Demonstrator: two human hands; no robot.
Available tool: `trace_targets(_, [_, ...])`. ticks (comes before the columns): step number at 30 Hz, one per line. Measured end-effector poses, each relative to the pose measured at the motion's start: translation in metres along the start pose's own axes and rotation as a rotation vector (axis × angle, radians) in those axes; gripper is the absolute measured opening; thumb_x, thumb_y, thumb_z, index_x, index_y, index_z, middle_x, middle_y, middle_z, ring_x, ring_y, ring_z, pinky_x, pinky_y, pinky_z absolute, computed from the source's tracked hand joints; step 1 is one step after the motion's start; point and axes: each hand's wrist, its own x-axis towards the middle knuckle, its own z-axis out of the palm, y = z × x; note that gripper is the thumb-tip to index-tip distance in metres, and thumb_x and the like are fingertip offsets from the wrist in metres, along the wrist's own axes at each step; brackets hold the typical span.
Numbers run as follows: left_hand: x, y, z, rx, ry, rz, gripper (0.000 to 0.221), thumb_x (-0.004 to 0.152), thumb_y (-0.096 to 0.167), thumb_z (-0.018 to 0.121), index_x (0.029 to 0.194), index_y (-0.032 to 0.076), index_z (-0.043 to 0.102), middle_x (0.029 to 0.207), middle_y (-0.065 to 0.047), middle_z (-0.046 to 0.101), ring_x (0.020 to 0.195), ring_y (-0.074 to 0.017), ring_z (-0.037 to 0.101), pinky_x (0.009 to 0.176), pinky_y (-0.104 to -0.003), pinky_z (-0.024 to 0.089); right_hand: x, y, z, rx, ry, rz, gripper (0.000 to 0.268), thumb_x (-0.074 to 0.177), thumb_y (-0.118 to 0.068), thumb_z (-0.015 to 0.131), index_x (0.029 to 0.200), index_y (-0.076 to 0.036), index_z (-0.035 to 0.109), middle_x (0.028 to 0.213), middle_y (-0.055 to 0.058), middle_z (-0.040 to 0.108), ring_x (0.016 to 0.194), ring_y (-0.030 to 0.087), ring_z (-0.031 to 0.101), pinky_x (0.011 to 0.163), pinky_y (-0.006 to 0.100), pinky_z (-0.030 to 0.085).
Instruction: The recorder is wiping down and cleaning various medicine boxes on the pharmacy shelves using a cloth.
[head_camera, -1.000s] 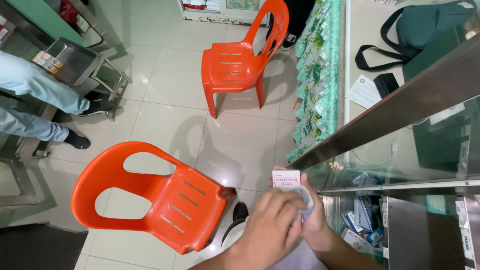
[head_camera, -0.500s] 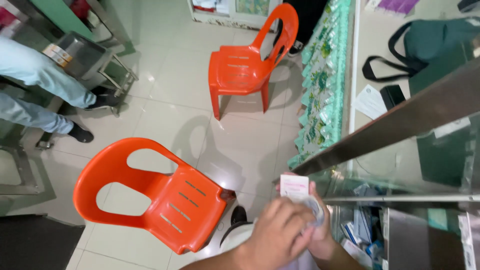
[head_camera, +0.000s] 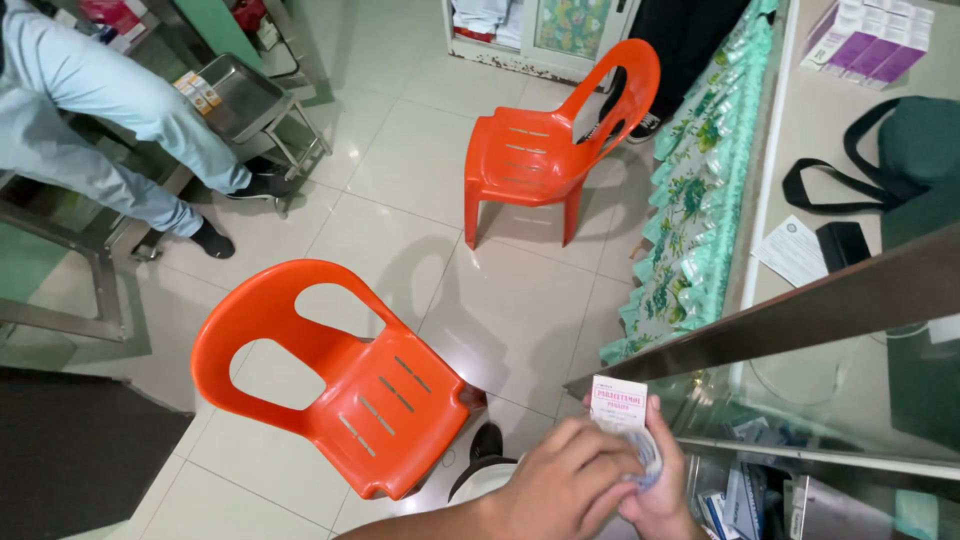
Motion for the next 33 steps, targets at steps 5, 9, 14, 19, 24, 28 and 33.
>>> trace_targets(5, [0.007, -0.007, -0.022, -0.086, -0.063, -0.071, 0.017, 0.108, 0.017, 0.058, 0.119, 0.005, 0.064, 0.118, -0.013, 0.064, 0.111, -0.0311, 0.059, 0.100, -0.043, 0.046, 0.004, 0.009, -0.005, 0.050, -0.143, -0.060, 0.064, 0.108, -0.051, 0.045, 0.119, 0.008, 0.067, 0.105, 0.024, 0.073, 0.094, 0.033, 0.072, 0.080, 0.039, 0.057])
trace_targets(9, [0.035, -0.003, -0.042, 0.039, 0.063, -0.131, 0.015, 0.107, 0.015, 0.055, 0.115, 0.004, 0.063, 0.118, -0.010, 0.065, 0.107, -0.0294, 0.059, 0.096, -0.039, 0.047, -0.005, 0.011, 0.014, 0.039, 0.066, -0.129, 0.055, 0.103, -0.030, 0.035, 0.145, 0.003, 0.046, 0.139, 0.023, 0.054, 0.128, 0.031, 0.051, 0.110, 0.042, 0.038])
trace_targets(14, [0.029, 0.009, -0.030, 0.061, 0.061, -0.099, 0.016, 0.106, 0.013, 0.058, 0.116, 0.002, 0.064, 0.116, -0.014, 0.063, 0.105, -0.0311, 0.057, 0.095, -0.041, 0.047, 0.008, 0.004, -0.001, 0.143, -0.276, -0.123, 0.039, 0.104, -0.034, 0.049, 0.115, 0.002, 0.061, 0.105, 0.020, 0.067, 0.097, 0.027, 0.067, 0.082, 0.033, 0.053])
trace_targets(19, [0.010, 0.005, -0.019, -0.022, -0.021, -0.049, 0.019, 0.109, 0.019, 0.057, 0.115, 0.004, 0.067, 0.116, -0.012, 0.063, 0.109, -0.0307, 0.057, 0.099, -0.040, 0.049, -0.008, -0.012, 0.033, -0.104, -0.116, -0.105, 0.076, 0.108, -0.058, 0.035, 0.124, 0.010, 0.065, 0.109, 0.024, 0.073, 0.096, 0.033, 0.069, 0.087, 0.037, 0.050])
trace_targets(24, [0.025, 0.002, -0.032, -0.042, -0.006, -0.026, 0.022, 0.110, 0.022, 0.053, 0.115, 0.004, 0.065, 0.114, -0.013, 0.062, 0.106, -0.0320, 0.059, 0.096, -0.041, 0.050, 0.001, -0.001, 0.017, 0.088, -0.080, -0.140, 0.064, 0.105, -0.051, 0.052, 0.124, 0.007, 0.067, 0.108, 0.024, 0.074, 0.093, 0.030, 0.073, 0.071, 0.029, 0.059])
trace_targets(28, [0.032, 0.002, -0.036, 0.025, 0.050, -0.108, 0.022, 0.110, 0.022, 0.052, 0.115, 0.006, 0.066, 0.117, -0.009, 0.065, 0.107, -0.0289, 0.061, 0.094, -0.038, 0.051, 0.003, 0.007, 0.018, 0.139, -0.148, -0.258, 0.048, 0.112, -0.037, 0.043, 0.124, 0.004, 0.063, 0.117, 0.023, 0.068, 0.112, 0.031, 0.065, 0.100, 0.038, 0.050])
trace_targets(33, [0.004, 0.004, -0.017, -0.060, 0.105, -0.119, 0.018, 0.108, 0.021, 0.058, 0.114, 0.008, 0.069, 0.114, -0.008, 0.066, 0.103, -0.0287, 0.061, 0.093, -0.038, 0.052, -0.009, -0.005, 0.044, -0.065, 0.035, -0.118, 0.074, 0.107, -0.055, 0.038, 0.125, 0.012, 0.065, 0.114, 0.029, 0.071, 0.101, 0.039, 0.068, 0.090, 0.043, 0.052])
